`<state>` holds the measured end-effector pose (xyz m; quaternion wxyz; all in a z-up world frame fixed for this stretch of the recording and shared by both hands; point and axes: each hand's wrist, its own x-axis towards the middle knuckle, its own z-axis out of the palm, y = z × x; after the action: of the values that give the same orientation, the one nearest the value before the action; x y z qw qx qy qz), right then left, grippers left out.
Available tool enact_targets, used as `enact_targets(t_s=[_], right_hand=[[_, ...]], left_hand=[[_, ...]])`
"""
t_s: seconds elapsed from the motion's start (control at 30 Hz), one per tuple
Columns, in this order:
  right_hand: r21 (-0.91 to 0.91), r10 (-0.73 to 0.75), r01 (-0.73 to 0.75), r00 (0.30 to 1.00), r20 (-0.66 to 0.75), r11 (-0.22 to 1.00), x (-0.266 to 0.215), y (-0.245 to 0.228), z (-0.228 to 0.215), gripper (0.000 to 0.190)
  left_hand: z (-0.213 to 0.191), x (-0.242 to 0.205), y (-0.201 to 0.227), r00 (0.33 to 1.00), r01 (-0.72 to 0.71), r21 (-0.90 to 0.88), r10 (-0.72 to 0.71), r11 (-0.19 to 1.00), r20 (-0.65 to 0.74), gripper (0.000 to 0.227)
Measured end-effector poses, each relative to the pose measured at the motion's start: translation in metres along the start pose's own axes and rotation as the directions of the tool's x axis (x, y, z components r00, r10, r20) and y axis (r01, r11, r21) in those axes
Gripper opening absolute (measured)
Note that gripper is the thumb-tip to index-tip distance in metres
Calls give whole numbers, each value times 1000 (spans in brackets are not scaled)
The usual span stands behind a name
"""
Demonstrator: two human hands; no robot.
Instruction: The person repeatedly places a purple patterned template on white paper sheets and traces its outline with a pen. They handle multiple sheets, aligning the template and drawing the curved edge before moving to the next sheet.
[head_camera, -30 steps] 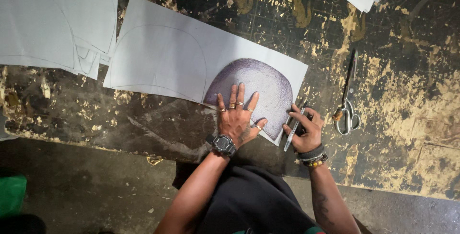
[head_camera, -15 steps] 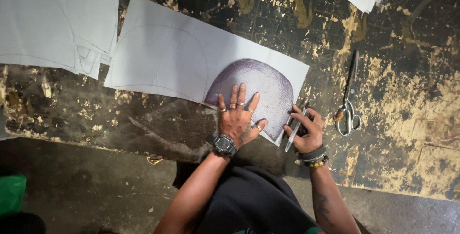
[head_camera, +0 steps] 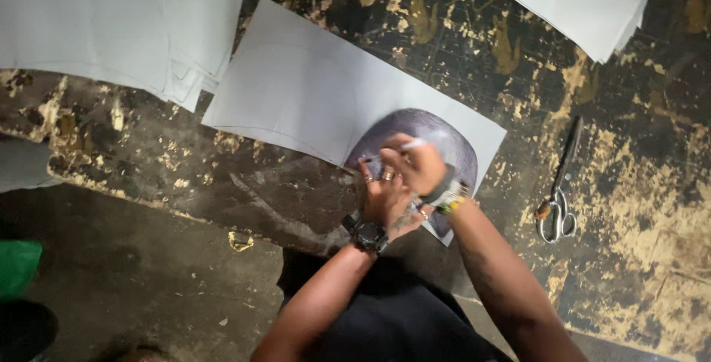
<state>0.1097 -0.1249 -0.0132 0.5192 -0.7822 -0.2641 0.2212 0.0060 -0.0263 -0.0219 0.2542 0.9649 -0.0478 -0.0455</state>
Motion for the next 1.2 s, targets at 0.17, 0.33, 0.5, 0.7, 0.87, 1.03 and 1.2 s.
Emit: enact_targets(t_s=[0.17,0.33,0.5,0.7,0.87,1.03,1.2], right_hand=[[-143,-142,156,985,101,977,36,-17,26,15],[-184,-137,161,981,135,970,40,-16,30,14],[-149,-81,103,986,145,984,41,-18,27,14],[-176,-113,138,983,144,975,45,-14,29,14],[-230,-38,34,999,-15,973,47,4,7,17],[-357,-10,-110,948,-317,928,30,30,-42,21],[-480,61,-285,901,-430,830,-21,48,-83,23]], left_hand=[[-8,-8,-1,989,37,-27,-40,999,-139,72],[1,-4,-1,992,26,-7,-25,1000,123,51],[4,-6,-2,998,-43,80,47,996,-47,59],[6,-2,3,999,20,137,-23,990,25,67],[6,1,0,998,-13,122,20,992,-61,78],[-5,7,5,989,19,136,-38,990,140,80],[-21,11,11,965,57,129,-88,990,249,90]])
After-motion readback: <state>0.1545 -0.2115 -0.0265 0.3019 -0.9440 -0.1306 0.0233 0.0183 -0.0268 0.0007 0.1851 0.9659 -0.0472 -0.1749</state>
